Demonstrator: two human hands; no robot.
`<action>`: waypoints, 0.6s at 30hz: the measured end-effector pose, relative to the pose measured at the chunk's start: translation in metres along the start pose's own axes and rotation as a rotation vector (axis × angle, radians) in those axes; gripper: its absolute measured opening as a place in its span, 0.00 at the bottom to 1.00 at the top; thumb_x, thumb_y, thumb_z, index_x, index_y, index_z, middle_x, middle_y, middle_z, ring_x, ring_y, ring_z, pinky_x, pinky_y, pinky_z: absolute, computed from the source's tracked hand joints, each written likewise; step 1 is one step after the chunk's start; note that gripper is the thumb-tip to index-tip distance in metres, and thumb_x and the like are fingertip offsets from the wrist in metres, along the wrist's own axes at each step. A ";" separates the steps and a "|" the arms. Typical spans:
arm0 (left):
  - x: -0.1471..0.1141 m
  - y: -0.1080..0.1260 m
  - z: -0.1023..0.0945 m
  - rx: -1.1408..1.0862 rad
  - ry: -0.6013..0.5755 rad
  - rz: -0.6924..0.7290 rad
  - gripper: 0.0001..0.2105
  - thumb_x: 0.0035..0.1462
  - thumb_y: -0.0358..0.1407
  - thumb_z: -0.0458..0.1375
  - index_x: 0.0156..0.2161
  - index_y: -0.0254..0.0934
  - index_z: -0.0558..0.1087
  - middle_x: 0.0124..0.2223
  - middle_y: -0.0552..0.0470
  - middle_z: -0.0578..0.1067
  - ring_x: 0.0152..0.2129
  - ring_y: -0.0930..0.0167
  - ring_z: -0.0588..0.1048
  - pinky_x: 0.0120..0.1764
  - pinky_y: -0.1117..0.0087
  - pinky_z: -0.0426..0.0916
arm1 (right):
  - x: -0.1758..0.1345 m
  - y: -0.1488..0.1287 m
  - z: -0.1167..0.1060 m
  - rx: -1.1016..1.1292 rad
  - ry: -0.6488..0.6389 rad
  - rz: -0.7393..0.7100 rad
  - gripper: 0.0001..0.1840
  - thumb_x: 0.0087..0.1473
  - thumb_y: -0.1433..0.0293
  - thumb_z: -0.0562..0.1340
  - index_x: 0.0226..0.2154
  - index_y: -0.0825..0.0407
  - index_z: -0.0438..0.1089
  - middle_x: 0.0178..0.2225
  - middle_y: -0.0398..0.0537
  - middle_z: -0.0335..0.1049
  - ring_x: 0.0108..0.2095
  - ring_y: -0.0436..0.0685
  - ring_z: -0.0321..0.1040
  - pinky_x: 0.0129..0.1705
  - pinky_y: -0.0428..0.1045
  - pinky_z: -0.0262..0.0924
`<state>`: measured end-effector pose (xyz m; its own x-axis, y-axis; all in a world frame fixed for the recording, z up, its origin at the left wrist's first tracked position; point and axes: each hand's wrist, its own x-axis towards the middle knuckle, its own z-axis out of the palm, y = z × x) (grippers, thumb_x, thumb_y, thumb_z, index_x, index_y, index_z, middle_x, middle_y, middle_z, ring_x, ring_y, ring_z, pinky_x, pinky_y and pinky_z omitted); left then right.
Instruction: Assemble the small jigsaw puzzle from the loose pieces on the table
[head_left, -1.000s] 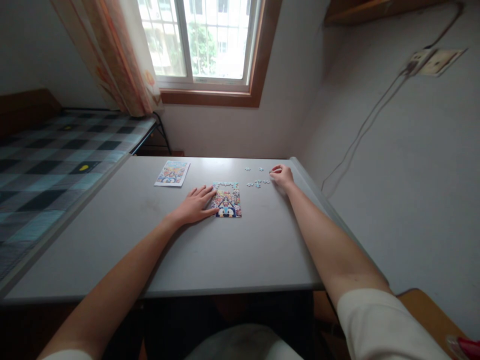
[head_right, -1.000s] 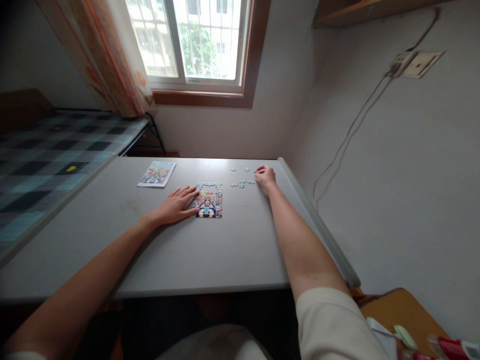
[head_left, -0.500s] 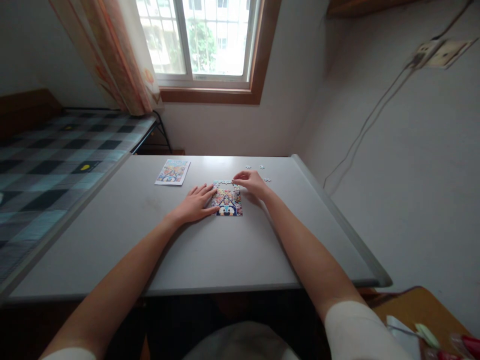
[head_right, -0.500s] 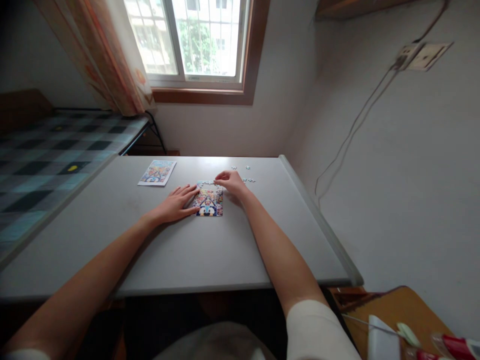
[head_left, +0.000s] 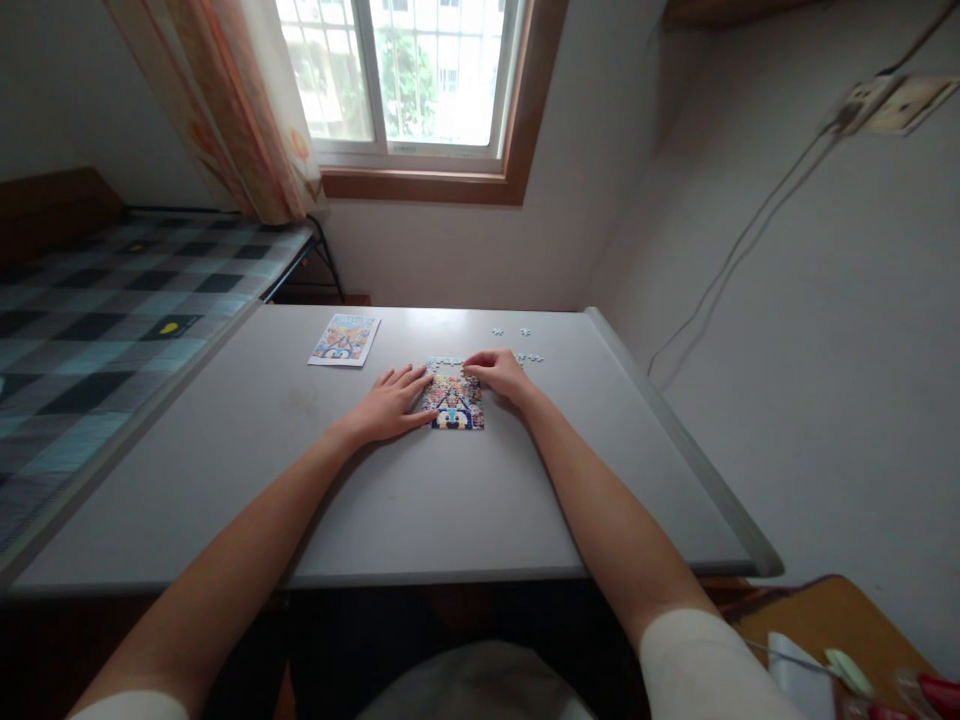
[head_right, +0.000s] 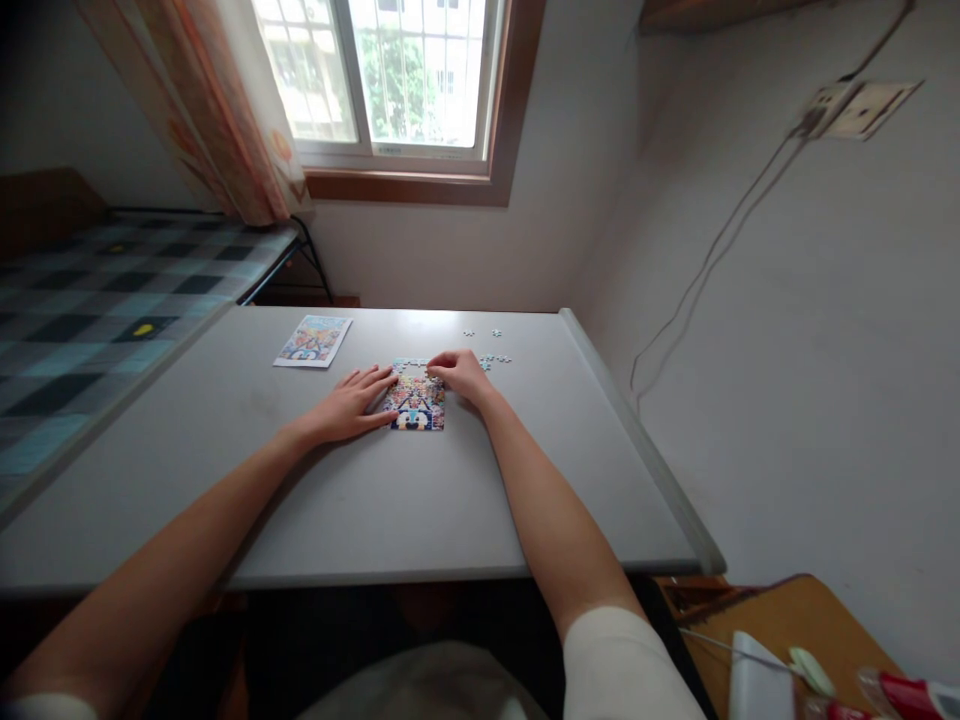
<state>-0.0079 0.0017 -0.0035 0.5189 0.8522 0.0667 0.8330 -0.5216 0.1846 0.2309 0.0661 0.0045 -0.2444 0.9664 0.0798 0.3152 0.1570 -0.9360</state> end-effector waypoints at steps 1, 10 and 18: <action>0.000 0.000 0.000 0.002 -0.001 -0.001 0.35 0.62 0.57 0.47 0.67 0.39 0.54 0.70 0.49 0.51 0.66 0.59 0.47 0.65 0.56 0.41 | 0.000 0.001 0.000 -0.006 -0.010 -0.001 0.09 0.42 0.72 0.65 0.29 0.59 0.77 0.27 0.49 0.76 0.27 0.51 0.68 0.31 0.45 0.61; -0.001 0.001 0.000 0.005 0.006 -0.005 0.35 0.62 0.57 0.46 0.67 0.38 0.55 0.70 0.48 0.50 0.66 0.60 0.47 0.65 0.56 0.41 | 0.001 0.003 0.000 -0.119 -0.052 -0.060 0.07 0.44 0.74 0.65 0.29 0.58 0.78 0.27 0.49 0.77 0.27 0.50 0.69 0.30 0.44 0.60; 0.000 0.001 0.000 0.000 0.009 -0.005 0.35 0.62 0.57 0.46 0.67 0.40 0.55 0.69 0.49 0.51 0.66 0.60 0.47 0.65 0.56 0.42 | 0.002 0.007 0.002 -0.265 -0.019 -0.080 0.06 0.46 0.74 0.66 0.30 0.56 0.78 0.28 0.47 0.77 0.28 0.50 0.68 0.31 0.44 0.58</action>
<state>-0.0076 0.0010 -0.0032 0.5132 0.8550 0.0746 0.8355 -0.5176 0.1846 0.2306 0.0686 -0.0027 -0.2942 0.9453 0.1411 0.5228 0.2827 -0.8042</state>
